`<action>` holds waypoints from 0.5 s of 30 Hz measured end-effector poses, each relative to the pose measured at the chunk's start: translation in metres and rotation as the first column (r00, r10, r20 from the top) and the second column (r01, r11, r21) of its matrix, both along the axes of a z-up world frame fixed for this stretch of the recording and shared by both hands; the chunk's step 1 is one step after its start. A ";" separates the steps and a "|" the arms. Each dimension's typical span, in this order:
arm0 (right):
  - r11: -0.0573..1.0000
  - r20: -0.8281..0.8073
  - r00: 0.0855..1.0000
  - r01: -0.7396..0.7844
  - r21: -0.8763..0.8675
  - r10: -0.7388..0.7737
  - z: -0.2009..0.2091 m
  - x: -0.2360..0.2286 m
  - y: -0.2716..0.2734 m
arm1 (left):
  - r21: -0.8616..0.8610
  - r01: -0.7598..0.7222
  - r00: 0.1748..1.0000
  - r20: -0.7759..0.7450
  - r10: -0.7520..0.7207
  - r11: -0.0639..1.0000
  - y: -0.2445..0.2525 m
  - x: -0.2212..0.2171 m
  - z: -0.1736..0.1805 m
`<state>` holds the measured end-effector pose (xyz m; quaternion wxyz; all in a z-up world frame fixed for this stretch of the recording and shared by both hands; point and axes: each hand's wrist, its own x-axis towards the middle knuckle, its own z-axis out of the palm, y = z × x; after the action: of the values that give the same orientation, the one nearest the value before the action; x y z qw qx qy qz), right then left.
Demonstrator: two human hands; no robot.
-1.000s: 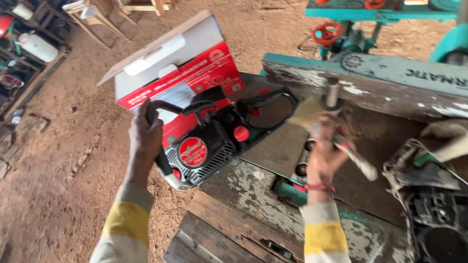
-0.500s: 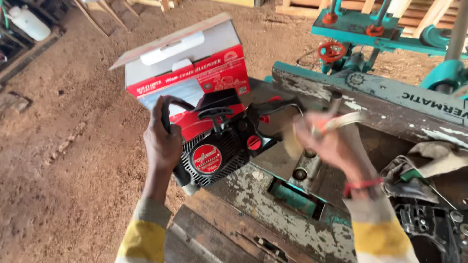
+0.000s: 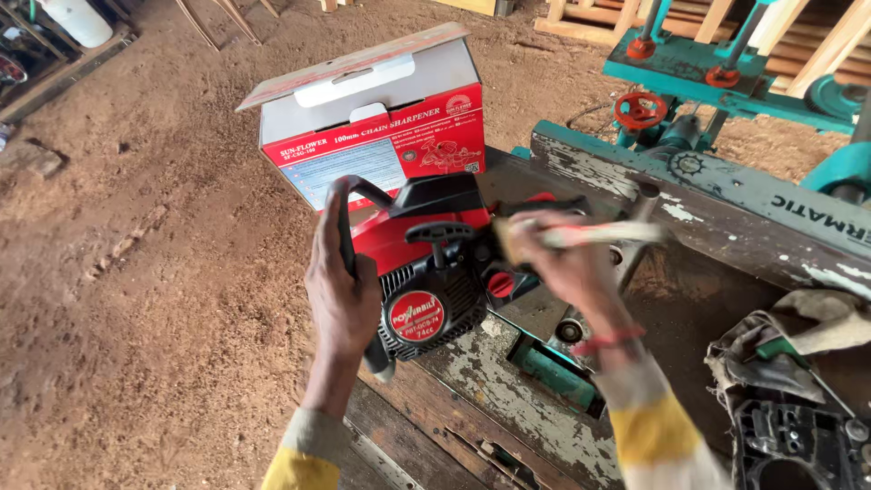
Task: The person uses a brush to clean a red chainsaw placed on a workbench. They scrub the exterior casing, the engine area, and the handle, then remove the air filter cover to clean the internal components. The person also cleans a metal T-wrench and the chainsaw's fuel cap before reassembling the air filter cover and lifting the chainsaw.
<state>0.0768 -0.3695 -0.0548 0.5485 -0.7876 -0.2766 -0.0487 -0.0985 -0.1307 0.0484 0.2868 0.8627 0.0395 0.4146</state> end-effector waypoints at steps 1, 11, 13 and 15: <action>0.987 -0.097 0.995 0.035 0.155 -0.021 0.010 -0.015 -0.001 | -0.012 0.020 1.000 0.018 -0.020 1.000 -0.004 -0.004 0.000; 0.972 -0.169 0.983 0.111 0.208 -0.076 0.086 -0.132 -0.011 | -0.120 -0.024 1.000 -0.005 0.023 0.992 -0.062 -0.069 -0.037; 0.997 -0.014 0.999 -0.031 -0.076 0.030 0.091 -0.148 0.011 | -0.133 0.024 0.999 0.034 -0.020 0.991 -0.071 -0.078 -0.049; 0.971 -0.268 0.934 -0.215 0.107 0.236 0.100 -0.155 0.008 | -0.101 0.066 0.994 0.090 -0.057 0.993 -0.078 -0.088 -0.066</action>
<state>-0.0779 -0.3617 0.0451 0.6133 -0.7282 -0.2830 0.1157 -0.1869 -0.2089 -0.0176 0.3453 0.8287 0.0217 0.4400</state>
